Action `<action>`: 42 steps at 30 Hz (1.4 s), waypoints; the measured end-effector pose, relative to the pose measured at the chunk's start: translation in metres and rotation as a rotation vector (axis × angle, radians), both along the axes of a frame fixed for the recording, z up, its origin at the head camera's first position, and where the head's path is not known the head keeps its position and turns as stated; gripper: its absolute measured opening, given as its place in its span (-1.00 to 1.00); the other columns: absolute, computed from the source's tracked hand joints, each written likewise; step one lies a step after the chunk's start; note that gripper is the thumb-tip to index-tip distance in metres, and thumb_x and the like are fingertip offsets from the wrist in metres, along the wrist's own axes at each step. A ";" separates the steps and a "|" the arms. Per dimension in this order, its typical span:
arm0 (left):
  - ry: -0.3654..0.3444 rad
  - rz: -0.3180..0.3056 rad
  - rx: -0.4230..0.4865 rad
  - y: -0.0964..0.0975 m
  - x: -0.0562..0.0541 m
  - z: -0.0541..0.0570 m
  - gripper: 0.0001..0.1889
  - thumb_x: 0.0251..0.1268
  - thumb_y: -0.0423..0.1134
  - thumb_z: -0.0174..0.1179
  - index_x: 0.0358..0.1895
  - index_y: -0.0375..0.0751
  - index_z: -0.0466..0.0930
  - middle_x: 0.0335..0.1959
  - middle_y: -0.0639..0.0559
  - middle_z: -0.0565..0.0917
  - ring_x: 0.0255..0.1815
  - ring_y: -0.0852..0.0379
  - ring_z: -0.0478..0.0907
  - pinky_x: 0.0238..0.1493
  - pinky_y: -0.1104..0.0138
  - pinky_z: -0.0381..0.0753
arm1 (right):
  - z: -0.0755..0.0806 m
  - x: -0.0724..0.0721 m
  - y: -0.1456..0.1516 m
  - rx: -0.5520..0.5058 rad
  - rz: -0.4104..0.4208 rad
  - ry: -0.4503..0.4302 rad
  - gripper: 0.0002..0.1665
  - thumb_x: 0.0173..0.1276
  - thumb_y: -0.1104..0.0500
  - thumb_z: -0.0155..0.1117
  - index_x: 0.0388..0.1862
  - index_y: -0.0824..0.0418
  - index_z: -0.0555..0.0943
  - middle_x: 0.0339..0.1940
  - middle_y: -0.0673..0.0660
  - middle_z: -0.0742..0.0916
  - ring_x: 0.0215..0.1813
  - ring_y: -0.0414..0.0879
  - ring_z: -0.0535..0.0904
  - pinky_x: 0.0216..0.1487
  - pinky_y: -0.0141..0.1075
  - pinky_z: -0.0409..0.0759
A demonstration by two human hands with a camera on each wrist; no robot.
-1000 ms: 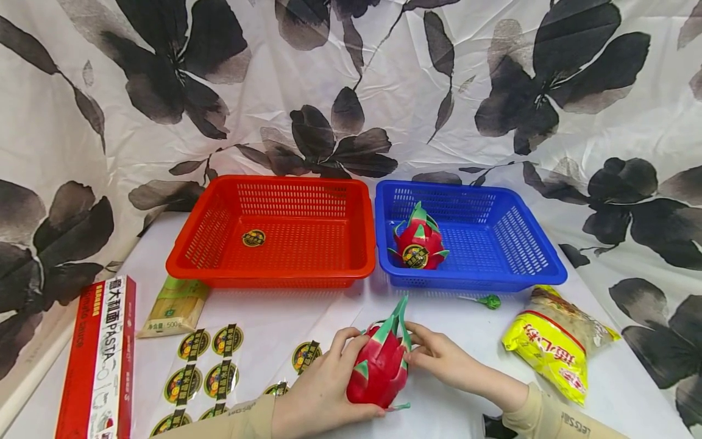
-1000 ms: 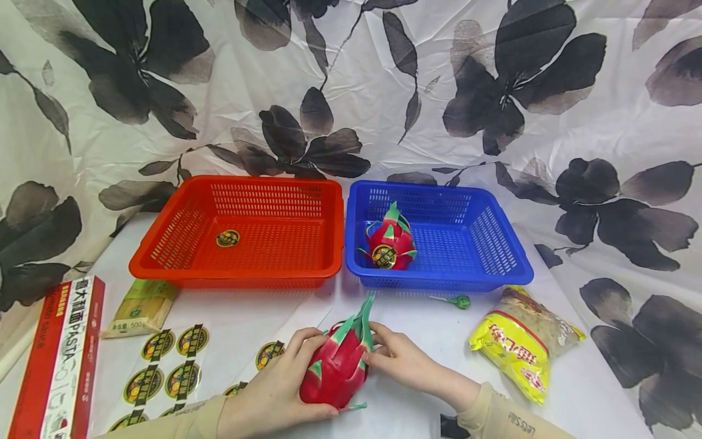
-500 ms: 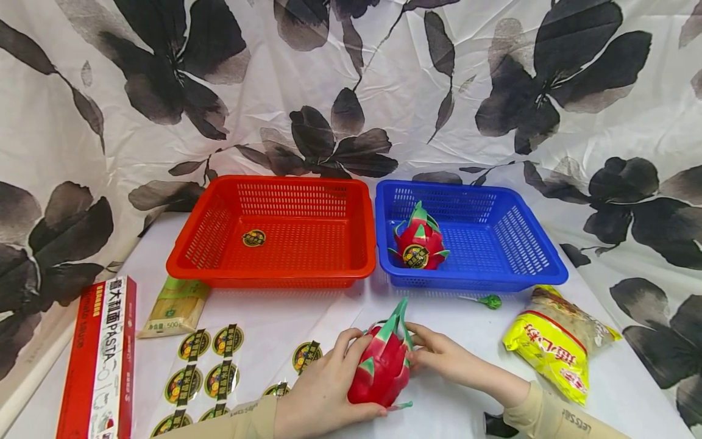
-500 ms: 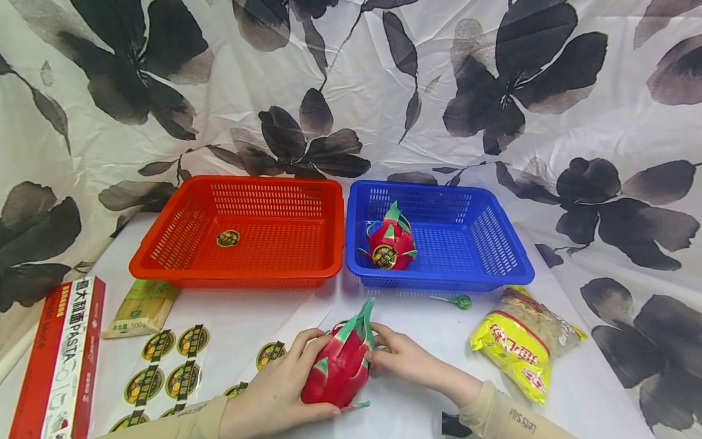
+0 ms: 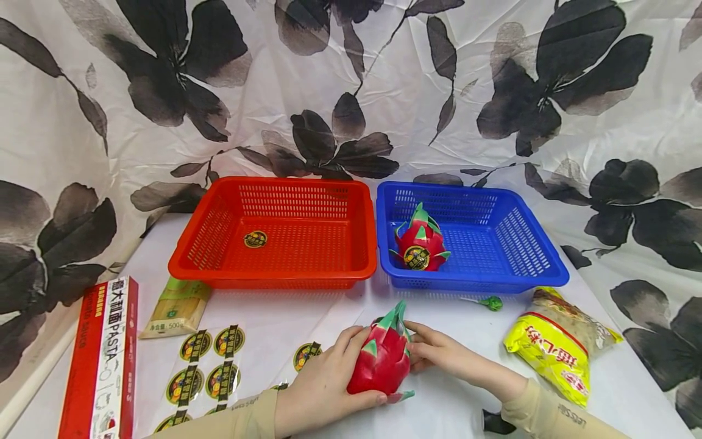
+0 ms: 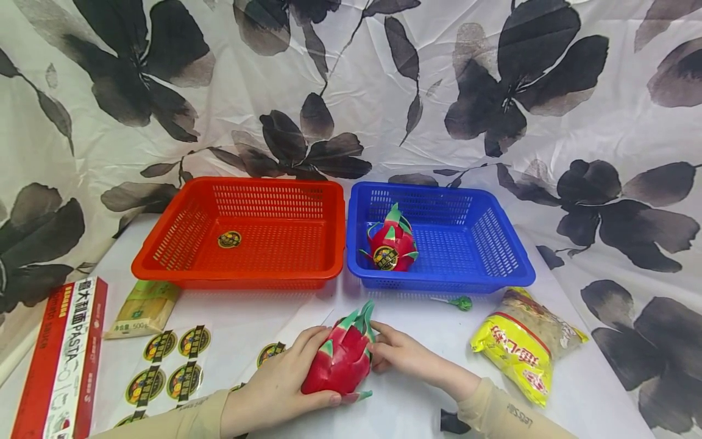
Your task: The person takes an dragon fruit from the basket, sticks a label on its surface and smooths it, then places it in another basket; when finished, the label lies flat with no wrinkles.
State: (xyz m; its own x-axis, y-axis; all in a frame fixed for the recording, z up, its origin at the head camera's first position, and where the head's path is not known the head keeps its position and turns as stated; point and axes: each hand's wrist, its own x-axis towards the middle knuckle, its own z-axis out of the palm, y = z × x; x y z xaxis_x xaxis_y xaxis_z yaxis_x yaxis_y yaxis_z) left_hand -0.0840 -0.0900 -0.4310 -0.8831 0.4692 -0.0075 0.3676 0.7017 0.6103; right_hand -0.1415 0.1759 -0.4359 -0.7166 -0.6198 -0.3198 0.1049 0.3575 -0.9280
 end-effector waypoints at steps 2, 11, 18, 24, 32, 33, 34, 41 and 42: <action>-0.001 0.003 0.002 0.000 0.000 0.000 -0.02 0.23 0.33 0.42 0.55 -0.17 0.28 0.43 -0.12 0.47 0.11 -0.09 0.67 -0.04 -0.04 0.83 | 0.000 -0.001 0.000 0.001 0.001 -0.002 -0.11 0.68 0.11 0.03 0.60 0.71 -0.07 0.23 0.53 0.67 0.07 0.07 0.77 0.20 0.04 0.78; -0.006 0.016 0.005 0.001 -0.001 -0.001 -0.01 0.24 0.37 0.39 0.57 -0.15 0.28 0.44 -0.11 0.46 0.09 -0.10 0.67 -0.03 -0.07 0.81 | -0.001 -0.003 0.001 0.005 0.009 -0.009 -0.12 0.68 0.11 0.01 0.60 0.71 -0.06 0.20 0.50 0.69 0.07 0.07 0.77 0.21 0.04 0.77; -0.013 0.013 -0.002 0.000 -0.001 0.000 0.01 0.23 0.38 0.39 0.57 -0.17 0.27 0.45 -0.10 0.45 0.10 -0.10 0.67 -0.02 -0.05 0.81 | 0.000 -0.004 0.001 0.006 0.005 -0.005 -0.12 0.67 0.11 0.03 0.60 0.70 -0.05 0.17 0.48 0.70 0.07 0.06 0.76 0.20 0.03 0.78; 0.014 0.007 -0.016 -0.003 -0.002 0.001 -0.02 0.25 0.37 0.38 0.57 -0.14 0.30 0.45 -0.07 0.48 0.14 -0.09 0.68 0.02 -0.08 0.80 | 0.000 -0.003 0.002 0.020 0.011 0.022 -0.13 0.68 0.10 0.06 0.59 0.70 -0.01 0.19 0.50 0.69 0.07 0.05 0.75 0.21 0.03 0.77; 0.056 0.017 -0.010 -0.009 -0.005 0.005 -0.13 0.33 0.32 0.34 0.52 -0.19 0.40 0.42 -0.10 0.53 0.31 -0.09 0.56 0.18 -0.16 0.73 | 0.008 0.000 -0.001 0.130 0.010 0.215 -0.21 0.66 0.04 0.14 0.56 0.59 0.21 0.33 0.56 0.61 0.29 0.35 0.67 0.28 0.13 0.72; 0.083 0.021 -0.007 -0.010 -0.006 0.005 -0.15 0.36 0.31 0.32 0.50 -0.20 0.42 0.40 -0.10 0.55 0.31 -0.08 0.55 0.21 -0.14 0.71 | 0.009 0.001 -0.002 0.145 0.010 0.242 -0.21 0.66 0.02 0.15 0.56 0.58 0.24 0.37 0.56 0.59 0.32 0.38 0.64 0.28 0.14 0.71; 0.114 0.025 -0.005 -0.012 -0.007 0.005 -0.19 0.39 0.30 0.30 0.48 -0.22 0.45 0.39 -0.10 0.57 0.31 -0.08 0.54 0.24 -0.13 0.70 | -0.005 -0.004 0.002 0.160 0.003 0.256 -0.20 0.66 -0.03 0.17 0.58 0.50 0.27 0.42 0.49 0.59 0.36 0.35 0.62 0.28 0.10 0.72; 0.230 0.179 -0.008 -0.025 -0.020 0.002 -0.39 0.47 0.08 0.29 0.33 -0.36 0.57 0.27 -0.22 0.67 0.27 -0.20 0.56 0.33 -0.13 0.60 | -0.027 -0.008 0.006 0.265 -0.018 0.388 -0.18 0.61 -0.21 0.20 0.63 0.22 0.33 0.57 0.27 0.51 0.51 0.28 0.50 0.38 0.13 0.66; 0.222 0.203 -0.021 -0.027 -0.022 0.002 -0.40 0.45 0.05 0.32 0.31 -0.37 0.58 0.25 -0.23 0.68 0.24 -0.21 0.57 0.30 -0.13 0.61 | -0.022 -0.005 0.004 0.271 -0.015 0.420 -0.18 0.61 -0.22 0.20 0.62 0.20 0.34 0.56 0.25 0.52 0.52 0.28 0.49 0.39 0.15 0.65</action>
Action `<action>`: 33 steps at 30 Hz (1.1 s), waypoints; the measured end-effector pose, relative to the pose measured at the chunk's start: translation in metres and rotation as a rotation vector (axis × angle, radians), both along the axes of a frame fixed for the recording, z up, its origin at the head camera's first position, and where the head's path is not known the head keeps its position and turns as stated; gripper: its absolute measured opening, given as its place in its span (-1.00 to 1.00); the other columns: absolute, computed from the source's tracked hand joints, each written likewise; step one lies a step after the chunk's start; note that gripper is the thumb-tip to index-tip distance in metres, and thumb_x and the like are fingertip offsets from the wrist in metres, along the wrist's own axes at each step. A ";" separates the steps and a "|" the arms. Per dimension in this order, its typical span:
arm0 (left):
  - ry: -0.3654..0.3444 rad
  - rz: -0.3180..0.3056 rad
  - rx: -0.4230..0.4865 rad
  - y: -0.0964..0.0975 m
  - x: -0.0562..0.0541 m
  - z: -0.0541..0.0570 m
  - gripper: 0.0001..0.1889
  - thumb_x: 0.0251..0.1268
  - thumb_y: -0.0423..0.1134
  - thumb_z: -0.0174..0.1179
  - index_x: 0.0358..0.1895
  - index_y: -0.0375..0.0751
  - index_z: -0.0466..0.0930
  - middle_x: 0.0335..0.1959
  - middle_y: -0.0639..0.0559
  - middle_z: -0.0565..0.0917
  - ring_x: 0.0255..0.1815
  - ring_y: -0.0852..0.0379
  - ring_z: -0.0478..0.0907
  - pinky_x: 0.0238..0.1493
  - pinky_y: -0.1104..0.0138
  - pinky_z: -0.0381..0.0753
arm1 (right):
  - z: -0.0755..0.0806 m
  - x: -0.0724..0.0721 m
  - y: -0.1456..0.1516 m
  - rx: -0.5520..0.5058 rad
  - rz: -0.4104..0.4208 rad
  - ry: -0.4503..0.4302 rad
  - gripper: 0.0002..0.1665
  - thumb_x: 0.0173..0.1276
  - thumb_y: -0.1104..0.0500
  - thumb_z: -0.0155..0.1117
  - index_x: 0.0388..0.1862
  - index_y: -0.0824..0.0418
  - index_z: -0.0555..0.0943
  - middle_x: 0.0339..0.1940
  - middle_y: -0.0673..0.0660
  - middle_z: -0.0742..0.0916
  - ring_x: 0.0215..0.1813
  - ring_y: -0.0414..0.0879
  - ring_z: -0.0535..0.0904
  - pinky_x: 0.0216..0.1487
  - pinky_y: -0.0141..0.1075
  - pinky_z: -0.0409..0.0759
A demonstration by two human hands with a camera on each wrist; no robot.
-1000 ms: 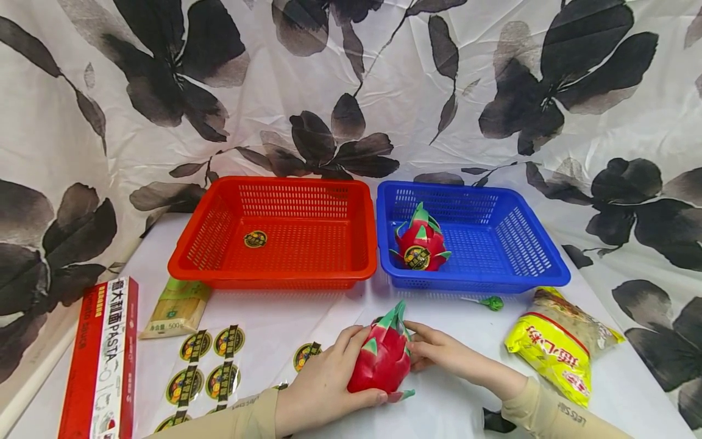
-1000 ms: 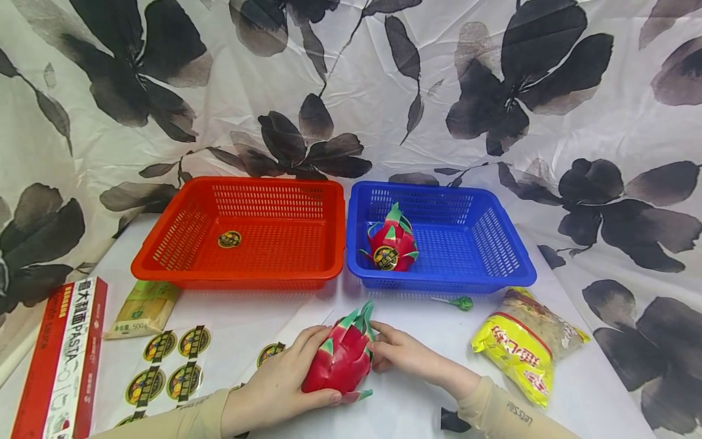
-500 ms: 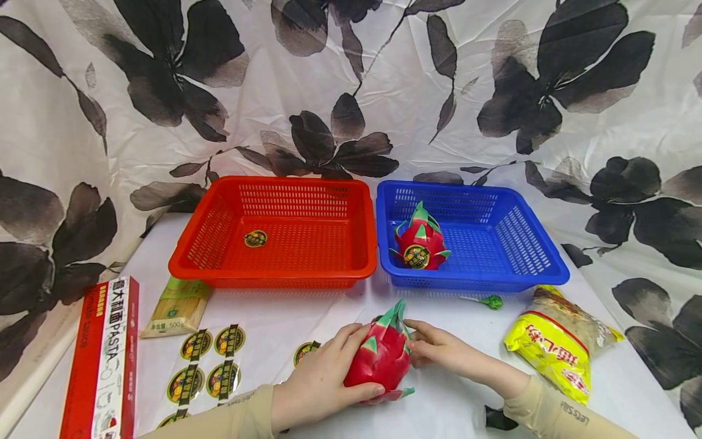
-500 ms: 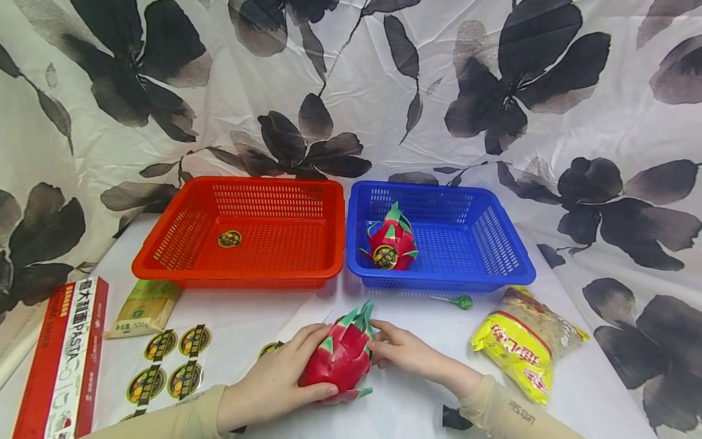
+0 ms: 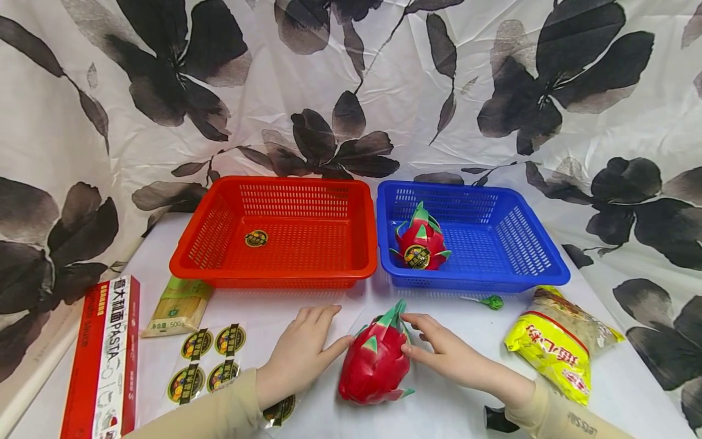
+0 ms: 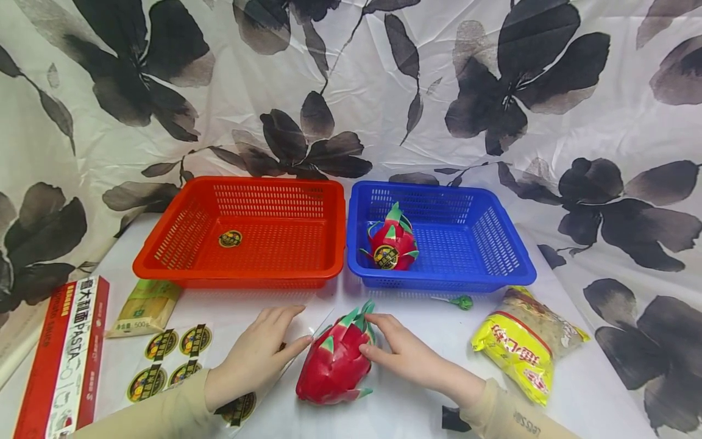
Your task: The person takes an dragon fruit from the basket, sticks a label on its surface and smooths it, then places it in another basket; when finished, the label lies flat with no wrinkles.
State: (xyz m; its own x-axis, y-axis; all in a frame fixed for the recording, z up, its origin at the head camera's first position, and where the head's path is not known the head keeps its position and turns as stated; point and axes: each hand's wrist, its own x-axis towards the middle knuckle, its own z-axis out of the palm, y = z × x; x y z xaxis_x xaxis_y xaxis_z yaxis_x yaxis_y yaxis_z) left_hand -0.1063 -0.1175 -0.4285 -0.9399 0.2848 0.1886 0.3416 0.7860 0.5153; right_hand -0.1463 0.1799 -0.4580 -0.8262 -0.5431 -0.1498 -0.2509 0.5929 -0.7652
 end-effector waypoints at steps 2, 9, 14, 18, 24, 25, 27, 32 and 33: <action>-0.013 0.037 -0.041 -0.005 -0.004 0.000 -0.41 0.39 0.01 0.38 0.27 -0.39 0.59 0.19 -0.24 0.70 0.15 -0.21 0.60 0.23 -0.11 0.64 | 0.017 0.008 -0.005 0.005 0.028 0.060 -0.20 0.61 -0.19 0.21 0.62 0.22 0.34 0.56 0.29 0.51 0.54 0.33 0.46 0.39 0.25 0.60; -0.157 0.106 -0.170 -0.021 -0.009 -0.005 -0.42 0.27 -0.05 0.49 0.19 -0.41 0.61 0.03 -0.24 0.71 -0.01 -0.23 0.60 0.04 -0.08 0.71 | 0.054 0.029 -0.016 0.057 0.122 0.246 -0.26 0.61 -0.16 0.22 0.58 0.21 0.39 0.56 0.27 0.49 0.56 0.31 0.44 0.36 0.23 0.61; -0.178 0.105 -0.225 -0.027 -0.007 -0.012 -0.45 0.14 -0.05 0.57 0.02 -0.39 0.61 -0.18 -0.17 0.64 -0.17 -0.18 0.54 -0.15 -0.04 0.66 | 0.056 0.033 -0.020 0.108 0.166 0.465 -0.38 0.58 -0.06 0.31 0.48 0.21 0.51 0.45 0.19 0.62 0.44 0.16 0.59 0.28 0.06 0.72; -0.192 0.100 -0.237 -0.030 -0.006 -0.015 -0.41 0.04 -0.03 0.63 -0.04 -0.38 0.60 -0.24 -0.14 0.58 -0.23 -0.14 0.51 -0.22 -0.02 0.62 | 0.056 0.034 -0.023 0.106 0.180 0.622 -0.48 0.55 0.04 0.36 0.39 0.19 0.58 0.33 0.12 0.70 0.32 0.04 0.67 0.24 -0.03 0.76; -0.257 0.094 -0.200 -0.030 -0.007 -0.016 -0.34 -0.08 -0.05 0.69 0.00 -0.39 0.60 -0.20 -0.18 0.61 -0.19 -0.18 0.53 -0.16 -0.06 0.63 | 0.057 0.035 -0.026 0.072 0.190 0.699 -0.53 0.50 0.08 0.41 0.32 0.19 0.64 0.27 0.10 0.74 0.26 -0.01 0.71 0.19 -0.09 0.79; -0.266 0.093 -0.189 -0.030 -0.007 -0.016 -0.34 -0.08 -0.07 0.69 0.02 -0.40 0.61 -0.18 -0.18 0.62 -0.19 -0.19 0.55 -0.14 -0.06 0.64 | 0.057 0.035 -0.027 0.070 0.192 0.701 -0.53 0.50 0.08 0.41 0.31 0.19 0.64 0.26 0.10 0.74 0.25 -0.01 0.71 0.19 -0.09 0.79; -0.297 0.095 -0.143 -0.030 -0.008 -0.016 -0.36 -0.04 -0.13 0.68 0.06 -0.42 0.61 -0.16 -0.18 0.63 -0.19 -0.18 0.59 -0.10 -0.05 0.68 | 0.056 0.034 -0.027 0.069 0.195 0.702 -0.54 0.50 0.09 0.41 0.30 0.19 0.64 0.25 0.10 0.74 0.25 -0.01 0.71 0.18 -0.10 0.79; -0.384 0.073 0.065 -0.031 -0.011 -0.013 -0.62 0.06 -0.30 0.58 -0.12 -0.34 0.62 -0.41 0.01 0.52 -0.36 0.08 0.49 -0.20 0.23 0.58 | 0.054 0.033 -0.027 0.061 0.194 0.694 -0.56 0.48 0.11 0.43 0.27 0.18 0.66 0.25 0.10 0.74 0.24 -0.01 0.71 0.18 -0.11 0.79; -0.399 0.060 0.104 -0.031 -0.011 -0.012 -0.67 0.07 -0.32 0.56 -0.20 -0.30 0.58 -0.46 0.05 0.46 -0.39 0.12 0.42 -0.26 0.30 0.49 | 0.054 0.033 -0.027 0.058 0.193 0.691 -0.57 0.47 0.12 0.44 0.27 0.18 0.66 0.25 0.10 0.74 0.24 -0.01 0.71 0.17 -0.11 0.79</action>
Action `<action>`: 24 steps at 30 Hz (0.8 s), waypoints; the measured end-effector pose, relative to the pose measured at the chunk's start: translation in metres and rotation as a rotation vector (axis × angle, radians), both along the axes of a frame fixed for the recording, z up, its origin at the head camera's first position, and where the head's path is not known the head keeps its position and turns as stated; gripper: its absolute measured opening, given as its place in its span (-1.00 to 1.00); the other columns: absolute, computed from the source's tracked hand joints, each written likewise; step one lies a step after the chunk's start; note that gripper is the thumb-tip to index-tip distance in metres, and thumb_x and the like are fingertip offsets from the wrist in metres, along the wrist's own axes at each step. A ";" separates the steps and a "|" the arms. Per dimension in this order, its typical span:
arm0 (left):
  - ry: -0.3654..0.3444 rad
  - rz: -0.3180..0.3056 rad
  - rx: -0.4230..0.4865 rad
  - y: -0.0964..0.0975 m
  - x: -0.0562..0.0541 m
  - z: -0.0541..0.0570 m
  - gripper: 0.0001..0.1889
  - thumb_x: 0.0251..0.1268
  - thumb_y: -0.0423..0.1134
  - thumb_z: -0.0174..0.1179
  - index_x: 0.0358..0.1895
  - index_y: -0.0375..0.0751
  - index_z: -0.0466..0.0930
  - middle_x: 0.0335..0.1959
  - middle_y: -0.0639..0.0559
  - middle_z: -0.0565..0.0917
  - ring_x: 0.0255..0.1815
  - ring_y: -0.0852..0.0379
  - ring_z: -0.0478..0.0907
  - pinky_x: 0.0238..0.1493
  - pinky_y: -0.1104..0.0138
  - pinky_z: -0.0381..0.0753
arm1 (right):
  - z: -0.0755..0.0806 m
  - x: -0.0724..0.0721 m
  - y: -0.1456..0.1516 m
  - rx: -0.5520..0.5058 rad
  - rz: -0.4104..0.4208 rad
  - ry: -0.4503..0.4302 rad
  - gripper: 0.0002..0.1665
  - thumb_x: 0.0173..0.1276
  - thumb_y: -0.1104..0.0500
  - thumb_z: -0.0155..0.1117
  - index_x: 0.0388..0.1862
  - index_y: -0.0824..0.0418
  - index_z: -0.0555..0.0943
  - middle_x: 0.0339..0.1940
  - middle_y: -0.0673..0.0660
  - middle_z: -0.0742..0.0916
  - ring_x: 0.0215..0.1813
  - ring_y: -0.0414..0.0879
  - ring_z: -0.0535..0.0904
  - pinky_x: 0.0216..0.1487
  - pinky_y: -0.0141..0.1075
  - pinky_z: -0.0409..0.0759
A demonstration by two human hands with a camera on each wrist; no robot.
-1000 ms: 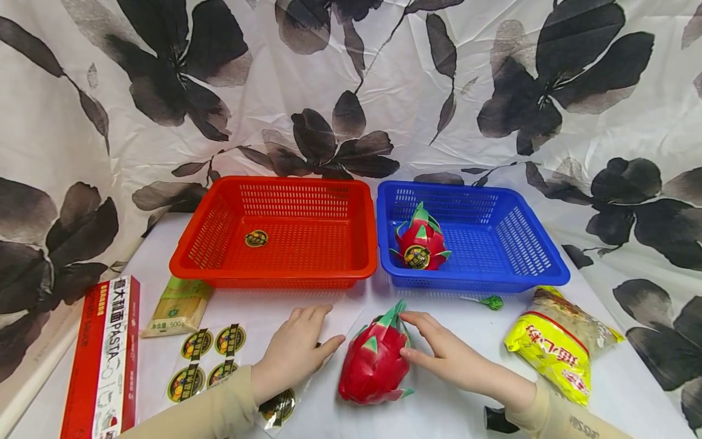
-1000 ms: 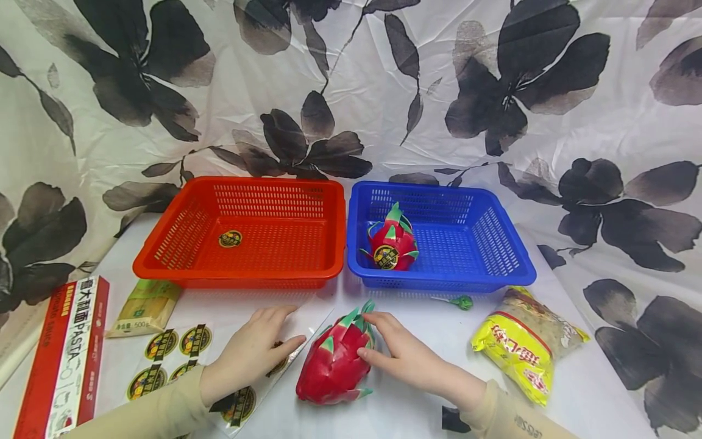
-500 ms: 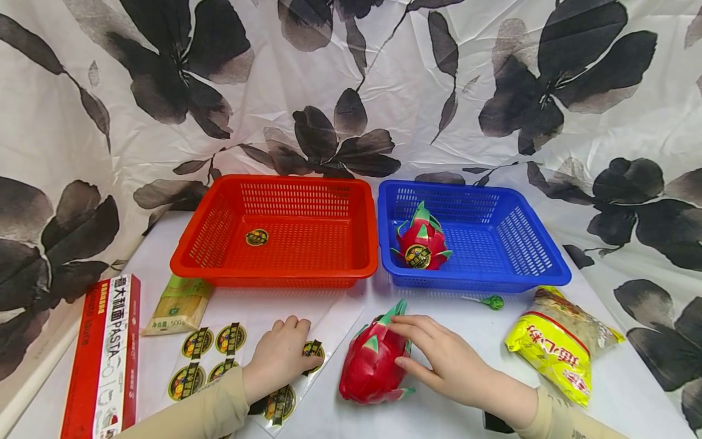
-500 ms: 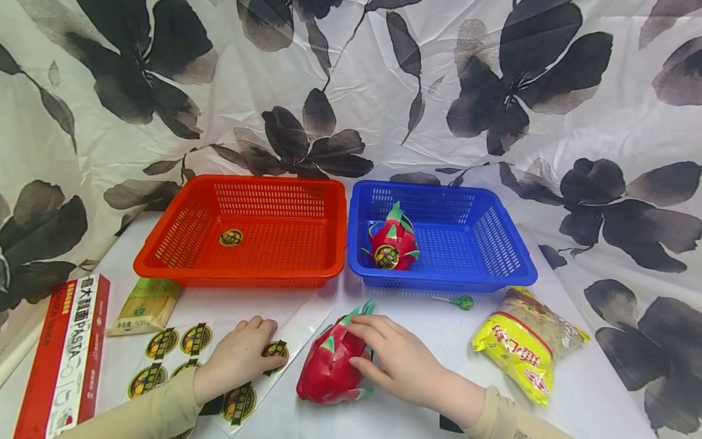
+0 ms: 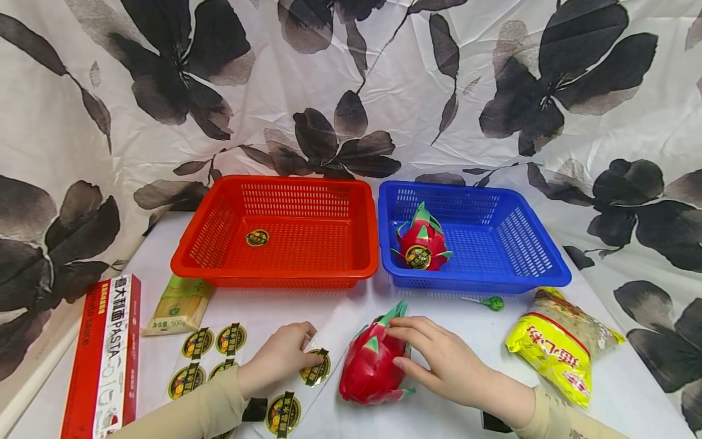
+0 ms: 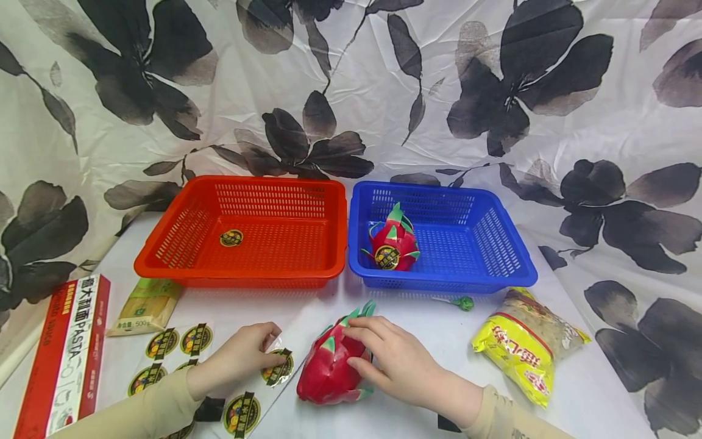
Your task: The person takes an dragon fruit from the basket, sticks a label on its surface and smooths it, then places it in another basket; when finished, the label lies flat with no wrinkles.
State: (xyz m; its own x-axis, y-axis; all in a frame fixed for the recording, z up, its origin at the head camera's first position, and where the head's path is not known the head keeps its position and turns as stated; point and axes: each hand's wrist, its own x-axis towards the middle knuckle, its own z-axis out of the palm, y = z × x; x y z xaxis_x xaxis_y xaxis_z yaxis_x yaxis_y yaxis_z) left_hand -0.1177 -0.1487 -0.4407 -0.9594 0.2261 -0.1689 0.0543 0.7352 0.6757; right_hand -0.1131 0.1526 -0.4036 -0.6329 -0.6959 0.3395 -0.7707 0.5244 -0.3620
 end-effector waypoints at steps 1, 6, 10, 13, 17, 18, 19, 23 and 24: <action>-0.014 -0.010 0.039 0.000 0.000 0.001 -0.69 0.08 -0.34 0.54 -0.26 -0.27 0.55 -0.50 0.08 0.40 -0.41 0.14 0.35 -0.29 0.34 0.40 | 0.000 0.000 0.000 -0.004 -0.001 -0.005 -0.57 0.47 0.12 0.44 0.26 0.17 0.66 0.25 0.10 0.74 0.24 -0.01 0.71 0.17 -0.11 0.80; -0.064 -0.072 0.156 -0.002 0.002 0.005 -0.69 0.13 -0.35 0.50 -0.34 -0.19 0.45 -0.51 0.12 0.38 -0.44 0.19 0.28 -0.35 0.41 0.24 | 0.001 -0.001 0.000 -0.022 -0.002 -0.016 -0.59 0.45 0.14 0.45 0.24 0.16 0.67 0.24 0.10 0.75 0.23 -0.01 0.72 0.17 -0.10 0.80; -0.072 -0.116 0.231 -0.002 0.010 0.008 -0.75 0.20 -0.33 0.47 -0.29 -0.21 0.51 -0.47 0.15 0.50 -0.48 0.27 0.35 -0.39 0.45 0.34 | 0.000 -0.002 -0.001 -0.045 0.022 -0.002 -0.64 0.50 0.12 0.40 0.22 0.14 0.68 0.23 0.08 0.75 0.22 -0.03 0.72 0.16 -0.12 0.80; -0.056 -0.131 0.282 -0.002 0.016 0.010 -0.78 0.25 -0.32 0.45 -0.25 -0.23 0.53 -0.47 0.17 0.52 -0.52 0.34 0.34 -0.42 0.46 0.36 | -0.001 -0.002 -0.004 -0.070 0.056 0.013 -0.67 0.55 0.12 0.36 0.22 0.15 0.68 0.20 0.05 0.77 0.20 -0.06 0.72 0.15 -0.14 0.80; 0.004 -0.101 0.293 -0.002 0.025 0.014 -0.78 0.30 -0.28 0.44 -0.24 -0.20 0.54 -0.50 0.20 0.43 -0.49 0.39 0.29 -0.40 0.45 0.33 | 0.000 -0.003 -0.007 -0.103 0.092 0.026 -0.69 0.57 0.13 0.33 0.21 0.16 0.69 0.15 0.02 0.79 0.17 -0.09 0.73 0.14 -0.18 0.80; 0.021 -0.088 0.294 -0.001 0.027 0.016 -0.78 0.31 -0.27 0.44 -0.23 -0.19 0.54 -0.50 0.20 0.41 -0.49 0.39 0.29 -0.40 0.45 0.32 | 0.000 -0.003 -0.008 -0.109 0.098 0.033 -0.70 0.57 0.13 0.33 0.21 0.16 0.70 0.14 0.02 0.79 0.16 -0.09 0.73 0.14 -0.19 0.80; 0.040 -0.074 0.296 -0.001 0.028 0.017 -0.79 0.31 -0.27 0.45 -0.23 -0.18 0.55 -0.49 0.20 0.43 -0.47 0.40 0.30 -0.39 0.46 0.33 | 0.000 -0.003 -0.010 -0.114 0.105 0.041 -0.70 0.58 0.12 0.33 0.20 0.16 0.70 0.14 0.02 0.79 0.16 -0.09 0.73 0.13 -0.21 0.80; 0.073 -0.020 0.342 0.002 0.031 0.028 -0.81 0.34 -0.27 0.43 -0.17 -0.20 0.59 -0.42 0.16 0.56 -0.43 0.41 0.35 -0.39 0.46 0.40 | 0.002 -0.004 -0.015 -0.120 0.131 0.083 -0.70 0.59 0.10 0.32 0.18 0.17 0.70 0.12 0.04 0.80 0.14 -0.10 0.74 0.13 -0.26 0.79; 0.075 -0.008 0.359 0.003 0.031 0.031 -0.81 0.35 -0.27 0.42 -0.14 -0.22 0.61 -0.38 0.15 0.60 -0.42 0.41 0.37 -0.39 0.47 0.43 | 0.002 -0.004 -0.016 -0.119 0.138 0.096 -0.70 0.60 0.08 0.30 0.18 0.18 0.70 0.12 0.04 0.80 0.14 -0.09 0.74 0.14 -0.26 0.79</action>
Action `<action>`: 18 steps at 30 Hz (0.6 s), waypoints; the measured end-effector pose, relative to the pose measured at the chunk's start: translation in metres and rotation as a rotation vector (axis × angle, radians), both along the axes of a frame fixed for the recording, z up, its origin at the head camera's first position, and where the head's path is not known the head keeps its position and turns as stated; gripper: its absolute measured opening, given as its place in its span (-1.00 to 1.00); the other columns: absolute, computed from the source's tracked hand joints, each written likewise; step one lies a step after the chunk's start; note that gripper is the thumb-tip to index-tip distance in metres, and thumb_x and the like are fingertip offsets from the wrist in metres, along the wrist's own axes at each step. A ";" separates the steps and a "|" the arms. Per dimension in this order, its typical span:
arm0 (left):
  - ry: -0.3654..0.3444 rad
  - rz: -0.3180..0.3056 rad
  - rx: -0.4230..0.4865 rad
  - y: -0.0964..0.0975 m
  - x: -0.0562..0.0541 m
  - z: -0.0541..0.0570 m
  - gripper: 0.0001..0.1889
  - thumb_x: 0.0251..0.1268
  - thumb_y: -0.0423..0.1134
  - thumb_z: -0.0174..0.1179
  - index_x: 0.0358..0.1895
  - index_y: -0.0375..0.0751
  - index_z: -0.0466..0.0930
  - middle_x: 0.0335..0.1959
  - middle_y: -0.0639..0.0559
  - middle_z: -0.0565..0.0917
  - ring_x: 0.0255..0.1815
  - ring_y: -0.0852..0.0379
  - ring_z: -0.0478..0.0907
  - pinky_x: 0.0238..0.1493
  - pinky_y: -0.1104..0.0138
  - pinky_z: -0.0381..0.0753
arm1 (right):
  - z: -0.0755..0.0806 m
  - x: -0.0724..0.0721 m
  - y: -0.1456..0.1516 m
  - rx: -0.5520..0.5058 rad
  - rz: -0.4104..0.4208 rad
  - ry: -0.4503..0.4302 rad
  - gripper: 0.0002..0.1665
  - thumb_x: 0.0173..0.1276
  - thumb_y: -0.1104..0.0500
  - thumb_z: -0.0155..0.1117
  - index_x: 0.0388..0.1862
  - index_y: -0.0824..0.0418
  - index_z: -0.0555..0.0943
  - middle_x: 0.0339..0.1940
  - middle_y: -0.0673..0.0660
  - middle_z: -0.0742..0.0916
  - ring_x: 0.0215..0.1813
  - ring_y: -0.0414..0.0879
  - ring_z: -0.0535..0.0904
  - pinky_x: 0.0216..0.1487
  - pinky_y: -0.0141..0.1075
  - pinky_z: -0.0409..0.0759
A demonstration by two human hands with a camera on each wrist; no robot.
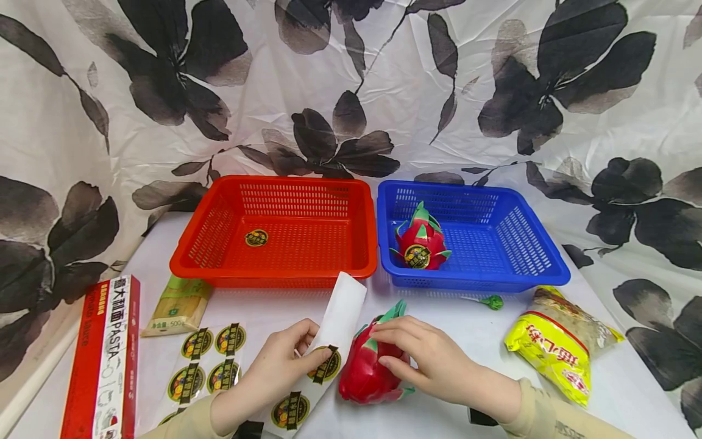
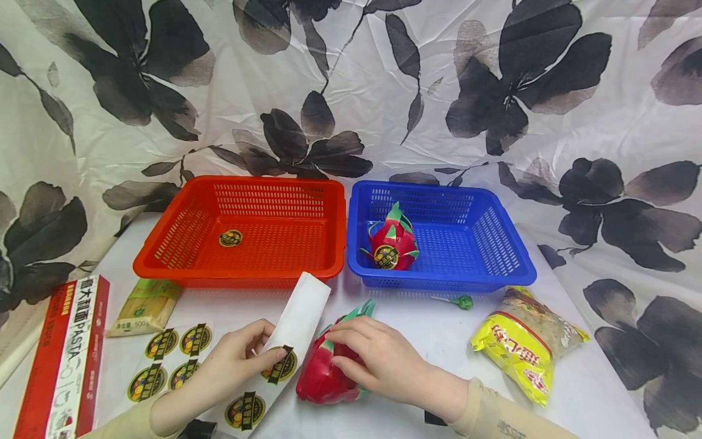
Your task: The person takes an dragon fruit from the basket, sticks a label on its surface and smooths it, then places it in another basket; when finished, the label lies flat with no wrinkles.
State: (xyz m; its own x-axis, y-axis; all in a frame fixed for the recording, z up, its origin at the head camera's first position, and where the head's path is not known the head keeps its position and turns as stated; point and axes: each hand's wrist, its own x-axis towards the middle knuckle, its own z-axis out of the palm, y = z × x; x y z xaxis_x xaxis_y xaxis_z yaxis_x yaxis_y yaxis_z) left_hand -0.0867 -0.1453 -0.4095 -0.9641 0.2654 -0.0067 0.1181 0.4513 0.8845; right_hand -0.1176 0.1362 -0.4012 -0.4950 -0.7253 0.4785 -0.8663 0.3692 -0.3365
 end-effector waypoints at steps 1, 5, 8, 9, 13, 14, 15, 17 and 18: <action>-0.005 0.013 0.021 0.001 0.000 0.003 -0.81 0.36 -0.28 0.42 -0.11 -0.24 0.61 -0.36 0.13 0.63 -0.40 0.40 0.39 -0.37 0.47 0.46 | 0.001 0.000 -0.002 0.001 0.006 0.014 -0.69 0.62 0.06 0.28 0.18 0.18 0.70 0.11 0.05 0.80 0.15 -0.09 0.74 0.15 -0.25 0.78; -0.036 0.053 0.077 0.005 -0.001 0.012 -0.77 0.40 -0.28 0.39 -0.03 -0.30 0.61 -0.30 0.07 0.66 -0.35 0.33 0.44 -0.32 0.45 0.49 | 0.004 0.000 -0.011 0.007 0.016 0.070 -0.59 0.69 -0.05 0.13 0.16 0.20 0.71 0.12 0.07 0.80 0.19 -0.07 0.74 0.23 -0.20 0.76; -0.056 0.058 0.109 0.008 -0.002 0.016 -0.75 0.42 -0.29 0.37 0.03 -0.34 0.60 -0.27 0.03 0.69 -0.33 0.29 0.46 -0.30 0.45 0.51 | 0.006 0.000 -0.017 0.006 0.024 0.096 -0.53 0.70 -0.10 0.09 0.16 0.22 0.71 0.13 0.07 0.81 0.20 -0.06 0.74 0.26 -0.21 0.74; -0.059 0.056 0.117 0.009 -0.002 0.016 -0.74 0.43 -0.29 0.36 0.04 -0.35 0.60 -0.26 0.02 0.70 -0.33 0.28 0.47 -0.30 0.45 0.51 | 0.006 0.000 -0.018 0.006 0.029 0.109 -0.55 0.69 -0.08 0.10 0.16 0.22 0.71 0.13 0.07 0.81 0.20 -0.06 0.74 0.26 -0.21 0.74; -0.057 0.046 0.136 0.010 -0.001 0.017 -0.73 0.44 -0.30 0.35 0.06 -0.38 0.59 -0.26 0.01 0.71 -0.32 0.30 0.47 -0.28 0.45 0.51 | 0.007 0.000 -0.022 -0.005 0.043 0.146 -0.59 0.69 -0.04 0.14 0.19 0.22 0.69 0.12 0.07 0.81 0.18 -0.07 0.75 0.26 -0.25 0.73; -0.055 0.045 0.138 0.010 -0.001 0.017 -0.73 0.44 -0.30 0.35 0.06 -0.37 0.59 -0.26 0.01 0.71 -0.32 0.30 0.47 -0.28 0.46 0.51 | 0.007 -0.001 -0.022 -0.011 0.045 0.156 -0.59 0.69 -0.02 0.15 0.20 0.23 0.69 0.12 0.07 0.81 0.17 -0.07 0.75 0.26 -0.25 0.73; -0.053 0.043 0.142 0.010 -0.001 0.017 -0.73 0.44 -0.30 0.34 0.05 -0.38 0.59 -0.26 0.01 0.71 -0.33 0.31 0.48 -0.28 0.46 0.52 | 0.007 -0.001 -0.022 -0.016 0.044 0.160 -0.59 0.69 -0.03 0.14 0.21 0.23 0.68 0.12 0.07 0.81 0.17 -0.07 0.75 0.26 -0.26 0.72; -0.048 0.036 0.149 0.010 0.000 0.016 -0.74 0.45 -0.30 0.34 0.05 -0.38 0.58 -0.26 0.00 0.72 -0.33 0.32 0.48 -0.28 0.46 0.52 | 0.008 -0.002 -0.023 -0.023 0.042 0.173 -0.58 0.69 -0.03 0.13 0.22 0.24 0.67 0.10 0.07 0.81 0.16 -0.07 0.75 0.26 -0.26 0.72; -0.045 0.032 0.154 0.011 0.000 0.016 -0.74 0.45 -0.30 0.34 0.05 -0.38 0.58 -0.26 0.00 0.72 -0.34 0.32 0.48 -0.28 0.45 0.53 | 0.008 -0.002 -0.023 -0.025 0.042 0.180 -0.58 0.70 -0.03 0.12 0.22 0.24 0.67 0.10 0.08 0.81 0.15 -0.07 0.75 0.25 -0.26 0.73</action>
